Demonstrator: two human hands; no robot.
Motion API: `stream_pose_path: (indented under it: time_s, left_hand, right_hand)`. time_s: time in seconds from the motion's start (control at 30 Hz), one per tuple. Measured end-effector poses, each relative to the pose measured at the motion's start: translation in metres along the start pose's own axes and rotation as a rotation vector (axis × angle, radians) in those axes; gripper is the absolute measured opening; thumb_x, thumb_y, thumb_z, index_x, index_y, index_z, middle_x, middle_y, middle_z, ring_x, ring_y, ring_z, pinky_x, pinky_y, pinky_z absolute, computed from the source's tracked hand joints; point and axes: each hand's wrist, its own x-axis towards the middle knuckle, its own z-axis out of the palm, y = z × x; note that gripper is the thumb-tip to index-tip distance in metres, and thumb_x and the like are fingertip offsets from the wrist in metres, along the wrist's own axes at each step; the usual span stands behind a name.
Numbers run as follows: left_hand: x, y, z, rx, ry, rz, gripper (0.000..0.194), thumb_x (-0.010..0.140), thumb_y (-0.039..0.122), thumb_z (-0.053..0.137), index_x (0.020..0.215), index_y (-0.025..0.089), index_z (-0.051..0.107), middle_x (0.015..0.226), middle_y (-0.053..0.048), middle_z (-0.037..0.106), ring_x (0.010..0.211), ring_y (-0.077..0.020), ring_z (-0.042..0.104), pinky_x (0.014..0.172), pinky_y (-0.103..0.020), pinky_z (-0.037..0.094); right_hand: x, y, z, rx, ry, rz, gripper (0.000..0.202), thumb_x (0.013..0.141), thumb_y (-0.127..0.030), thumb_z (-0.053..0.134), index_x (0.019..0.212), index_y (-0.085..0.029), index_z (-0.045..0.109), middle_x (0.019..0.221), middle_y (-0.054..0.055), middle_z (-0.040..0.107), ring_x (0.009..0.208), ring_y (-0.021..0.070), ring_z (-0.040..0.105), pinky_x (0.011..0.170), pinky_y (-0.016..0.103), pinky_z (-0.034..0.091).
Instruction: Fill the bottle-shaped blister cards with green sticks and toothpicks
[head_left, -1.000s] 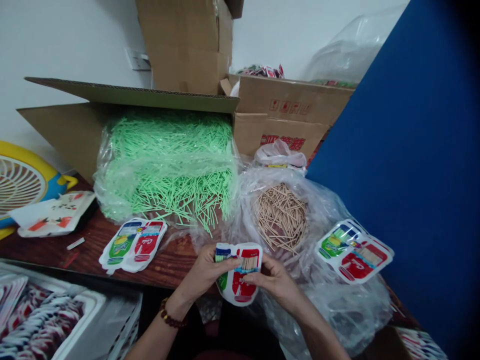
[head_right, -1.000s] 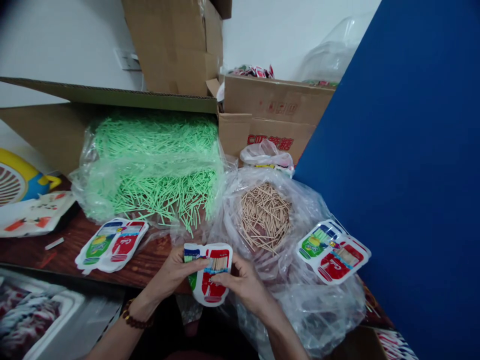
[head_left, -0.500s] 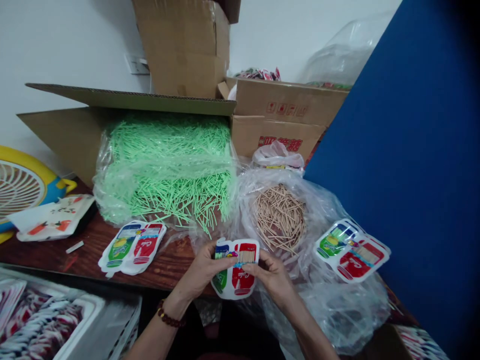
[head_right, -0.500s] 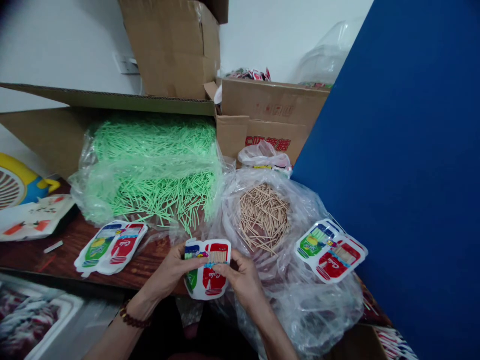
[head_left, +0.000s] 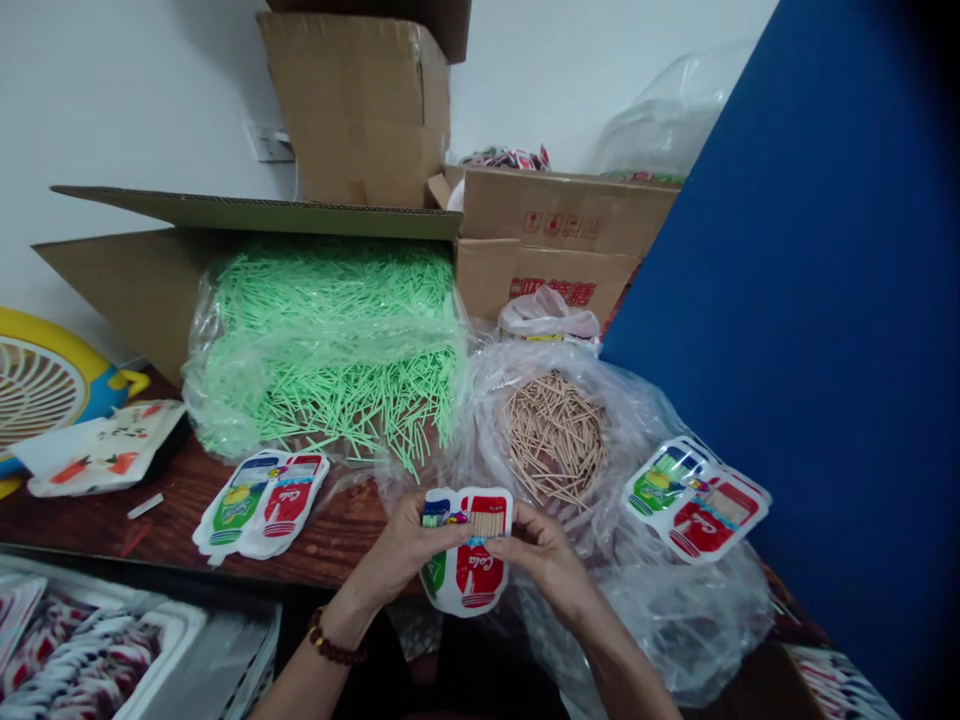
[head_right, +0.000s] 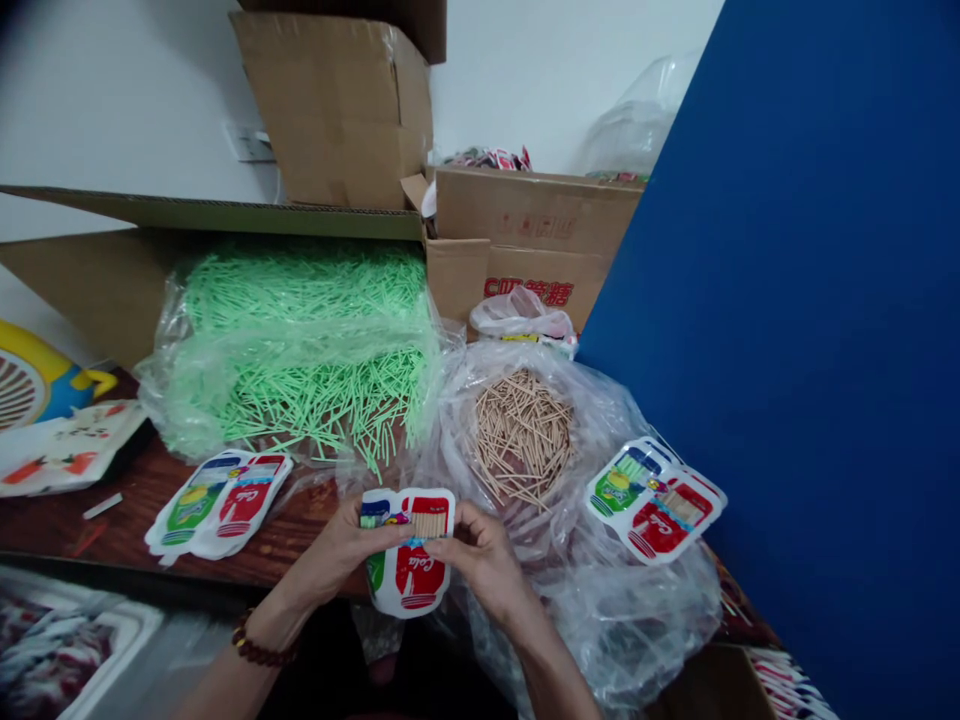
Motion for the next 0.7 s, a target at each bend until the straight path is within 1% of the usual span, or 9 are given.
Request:
stream_pose_path:
  time_s: [0.1, 0.2, 0.27, 0.37, 0.43, 0.5, 0.53, 0.6, 0.7]
  left_hand:
    - [-0.001, 0.001, 0.0, 0.008, 0.002, -0.012, 0.02, 0.066, 0.021, 0.081, 0.079, 0.013, 0.069, 0.068, 0.001, 0.071, 0.06, -0.0116, 0.061, 0.061, -0.021, 0.048]
    - [-0.001, 0.001, 0.0, 0.01, -0.002, -0.011, 0.016, 0.067, 0.021, 0.08, 0.075, 0.012, 0.069, 0.065, 0.002, 0.07, 0.057, -0.0099, 0.059, 0.058, -0.019, 0.046]
    - [-0.001, 0.0, 0.0, 0.001, 0.003, 0.003, 0.016, 0.068, 0.022, 0.08, 0.072, 0.012, 0.068, 0.063, 0.003, 0.068, 0.056, -0.0086, 0.058, 0.057, -0.017, 0.045]
    - [0.001, -0.001, 0.002, -0.015, 0.001, 0.02, 0.017, 0.068, 0.022, 0.08, 0.07, 0.012, 0.066, 0.063, 0.004, 0.067, 0.056, -0.0076, 0.056, 0.058, -0.017, 0.044]
    - [0.002, -0.001, 0.005, -0.009, -0.016, 0.035, 0.018, 0.067, 0.023, 0.08, 0.069, 0.012, 0.066, 0.061, 0.004, 0.065, 0.055, -0.0074, 0.055, 0.056, -0.016, 0.043]
    - [0.003, -0.001, 0.01, 0.011, -0.026, 0.051, 0.018, 0.067, 0.023, 0.08, 0.069, 0.012, 0.066, 0.06, 0.004, 0.064, 0.055, -0.0077, 0.054, 0.055, -0.017, 0.042]
    - [0.004, -0.001, 0.012, 0.023, -0.02, 0.059, 0.017, 0.068, 0.023, 0.079, 0.069, 0.012, 0.066, 0.061, 0.004, 0.064, 0.055, -0.008, 0.054, 0.055, -0.017, 0.042]
    - [0.006, -0.002, 0.015, 0.042, 0.001, 0.067, 0.017, 0.068, 0.024, 0.079, 0.071, 0.013, 0.066, 0.063, 0.004, 0.065, 0.057, -0.009, 0.055, 0.056, -0.018, 0.043]
    - [0.01, -0.005, 0.015, 0.057, 0.015, 0.066, 0.018, 0.069, 0.025, 0.078, 0.08, 0.017, 0.067, 0.073, 0.002, 0.068, 0.064, -0.012, 0.059, 0.061, -0.021, 0.048]
  right_hand:
    - [-0.001, 0.001, -0.001, -0.007, -0.025, 0.0, 0.021, 0.069, -0.027, 0.077, 0.087, -0.017, 0.07, 0.084, 0.002, 0.073, 0.077, 0.0169, 0.066, 0.076, 0.029, 0.05]
    - [-0.002, 0.004, -0.002, -0.02, 0.013, -0.01, 0.019, 0.066, -0.028, 0.079, 0.078, -0.016, 0.07, 0.072, 0.0, 0.071, 0.069, 0.0152, 0.064, 0.069, 0.025, 0.048]
    - [-0.002, 0.005, -0.004, -0.027, 0.046, -0.042, 0.018, 0.066, -0.028, 0.079, 0.076, -0.016, 0.07, 0.068, -0.001, 0.069, 0.066, 0.0142, 0.062, 0.065, 0.024, 0.047]
    - [0.0, 0.005, -0.006, -0.02, 0.03, -0.072, 0.018, 0.07, -0.027, 0.076, 0.083, -0.016, 0.07, 0.074, 0.0, 0.07, 0.071, 0.0147, 0.063, 0.068, 0.025, 0.048]
    - [0.002, 0.005, -0.008, -0.002, -0.03, -0.061, 0.024, 0.07, -0.027, 0.076, 0.091, -0.017, 0.07, 0.082, 0.001, 0.072, 0.075, 0.0159, 0.065, 0.072, 0.027, 0.05]
    - [0.005, 0.005, -0.009, 0.008, -0.056, -0.056, 0.03, 0.069, -0.028, 0.077, 0.096, -0.018, 0.07, 0.085, 0.002, 0.073, 0.076, 0.0167, 0.066, 0.073, 0.028, 0.051]
    - [0.006, 0.006, -0.01, 0.001, -0.043, -0.066, 0.031, 0.068, -0.028, 0.077, 0.097, -0.019, 0.071, 0.084, 0.002, 0.074, 0.076, 0.017, 0.067, 0.073, 0.029, 0.051]
    - [0.006, 0.005, -0.012, -0.05, 0.021, -0.11, 0.028, 0.069, -0.029, 0.077, 0.095, -0.02, 0.072, 0.082, 0.001, 0.074, 0.075, 0.0176, 0.067, 0.073, 0.029, 0.052]
    - [0.0, -0.002, -0.021, -0.211, 0.126, -0.197, 0.022, 0.072, -0.03, 0.074, 0.092, -0.021, 0.074, 0.085, 0.001, 0.074, 0.077, 0.0192, 0.067, 0.072, 0.029, 0.053]
